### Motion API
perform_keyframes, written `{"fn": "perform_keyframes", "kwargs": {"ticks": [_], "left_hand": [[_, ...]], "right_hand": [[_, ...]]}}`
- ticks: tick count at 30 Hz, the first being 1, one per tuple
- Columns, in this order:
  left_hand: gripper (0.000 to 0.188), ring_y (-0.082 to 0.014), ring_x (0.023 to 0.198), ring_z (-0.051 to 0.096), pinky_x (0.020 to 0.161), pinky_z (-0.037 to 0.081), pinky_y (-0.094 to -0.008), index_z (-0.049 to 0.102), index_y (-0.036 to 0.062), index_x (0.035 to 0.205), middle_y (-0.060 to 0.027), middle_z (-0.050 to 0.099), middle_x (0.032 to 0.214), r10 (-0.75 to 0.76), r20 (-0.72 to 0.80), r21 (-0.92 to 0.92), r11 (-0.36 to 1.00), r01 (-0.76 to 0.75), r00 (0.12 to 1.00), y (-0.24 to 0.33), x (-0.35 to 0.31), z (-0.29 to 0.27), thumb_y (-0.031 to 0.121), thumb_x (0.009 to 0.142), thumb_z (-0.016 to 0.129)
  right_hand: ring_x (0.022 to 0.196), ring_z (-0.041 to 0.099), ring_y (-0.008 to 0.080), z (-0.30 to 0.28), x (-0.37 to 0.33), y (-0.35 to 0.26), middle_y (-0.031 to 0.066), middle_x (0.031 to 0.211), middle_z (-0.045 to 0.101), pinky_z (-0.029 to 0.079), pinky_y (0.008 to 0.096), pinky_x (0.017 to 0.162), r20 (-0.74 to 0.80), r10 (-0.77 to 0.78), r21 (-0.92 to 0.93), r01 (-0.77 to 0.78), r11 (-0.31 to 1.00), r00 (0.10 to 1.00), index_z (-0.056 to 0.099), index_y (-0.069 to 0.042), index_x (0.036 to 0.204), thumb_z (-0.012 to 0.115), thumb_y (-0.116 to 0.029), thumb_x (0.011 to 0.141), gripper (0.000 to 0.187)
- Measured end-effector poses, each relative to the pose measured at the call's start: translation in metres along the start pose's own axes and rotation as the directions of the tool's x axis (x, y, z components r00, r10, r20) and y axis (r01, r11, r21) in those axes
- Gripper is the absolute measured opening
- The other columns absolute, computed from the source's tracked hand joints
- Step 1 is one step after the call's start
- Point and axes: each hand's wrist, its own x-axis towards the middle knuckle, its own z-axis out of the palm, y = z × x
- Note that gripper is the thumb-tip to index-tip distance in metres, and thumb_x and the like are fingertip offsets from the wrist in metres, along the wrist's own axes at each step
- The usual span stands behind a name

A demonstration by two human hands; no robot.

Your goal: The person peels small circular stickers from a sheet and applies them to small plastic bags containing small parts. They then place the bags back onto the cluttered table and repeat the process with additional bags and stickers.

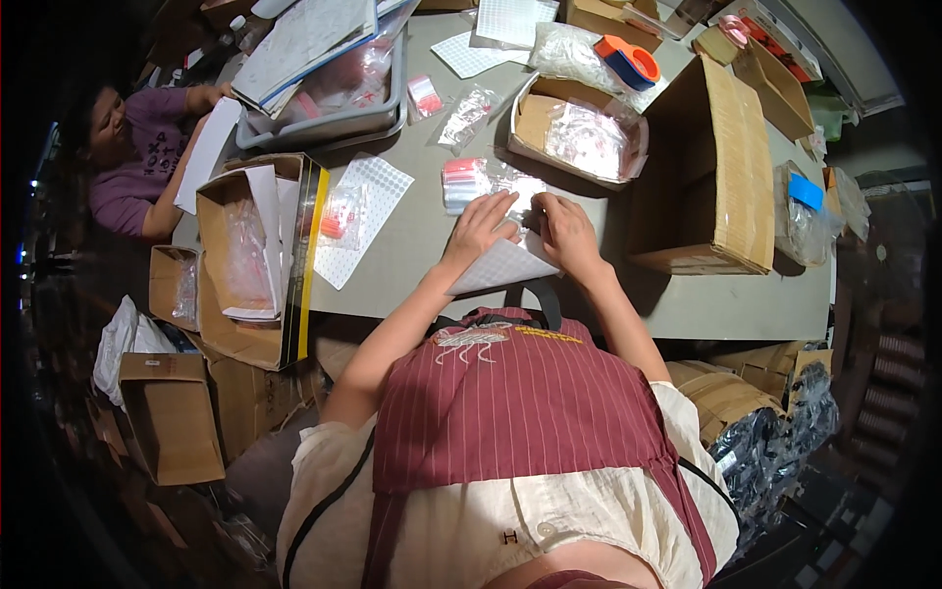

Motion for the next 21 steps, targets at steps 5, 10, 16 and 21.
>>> {"fn": "perform_keyframes", "kwargs": {"ticks": [5, 10, 16, 21], "left_hand": [[0.014, -0.0257, 0.139, 0.051, 0.117, 0.036, -0.0490, 0.066, 0.0055, 0.097, -0.0084, 0.063, 0.142, 0.080, 0.111, 0.058, 0.995, -0.087, 0.991, -0.009, -0.005, 0.012, 0.018, 0.092, 0.068], [0.014, -0.0216, 0.134, 0.056, 0.116, 0.037, -0.0475, 0.066, 0.0068, 0.098, -0.0040, 0.066, 0.137, 0.115, 0.088, 0.092, 0.988, -0.123, 0.989, -0.012, -0.006, 0.019, 0.018, 0.090, 0.071], [0.016, -0.0207, 0.132, 0.057, 0.114, 0.038, -0.0473, 0.067, 0.0093, 0.098, -0.0027, 0.068, 0.132, 0.121, 0.066, 0.098, 0.987, -0.127, 0.990, -0.010, -0.006, 0.019, 0.020, 0.089, 0.073], [0.018, -0.0214, 0.132, 0.057, 0.114, 0.039, -0.0474, 0.067, 0.0081, 0.100, -0.0034, 0.069, 0.131, 0.110, 0.081, 0.081, 0.990, -0.117, 0.991, -0.007, -0.005, 0.014, 0.020, 0.088, 0.074]], "right_hand": [[0.100, 0.066, 0.0375, -0.002, -0.009, -0.009, 0.0173, 0.101, 0.070, 0.052, 0.0467, 0.087, -0.105, 0.103, 0.118, -0.090, 0.989, 0.989, 0.059, -0.004, 0.116, 0.069, -0.002, 0.083, 0.034], [0.086, 0.067, 0.0375, -0.006, 0.011, 0.002, 0.0183, 0.089, 0.069, 0.053, 0.0449, 0.076, -0.126, 0.305, 0.301, -0.256, 0.919, 0.944, 0.064, -0.003, 0.104, 0.071, -0.012, 0.090, 0.018], [0.069, 0.058, 0.0145, -0.005, 0.035, 0.030, 0.0074, 0.078, 0.067, 0.049, 0.0316, 0.067, 0.350, 0.340, 0.360, -0.460, 0.812, 0.873, 0.066, -0.001, 0.094, 0.067, -0.018, 0.091, 0.018], [0.076, 0.070, 0.0295, -0.003, 0.038, 0.029, 0.0164, 0.081, 0.071, 0.053, 0.0405, 0.071, 0.343, 0.272, 0.197, -0.352, 0.915, 0.899, 0.068, -0.001, 0.096, 0.069, -0.022, 0.087, 0.023]]}}
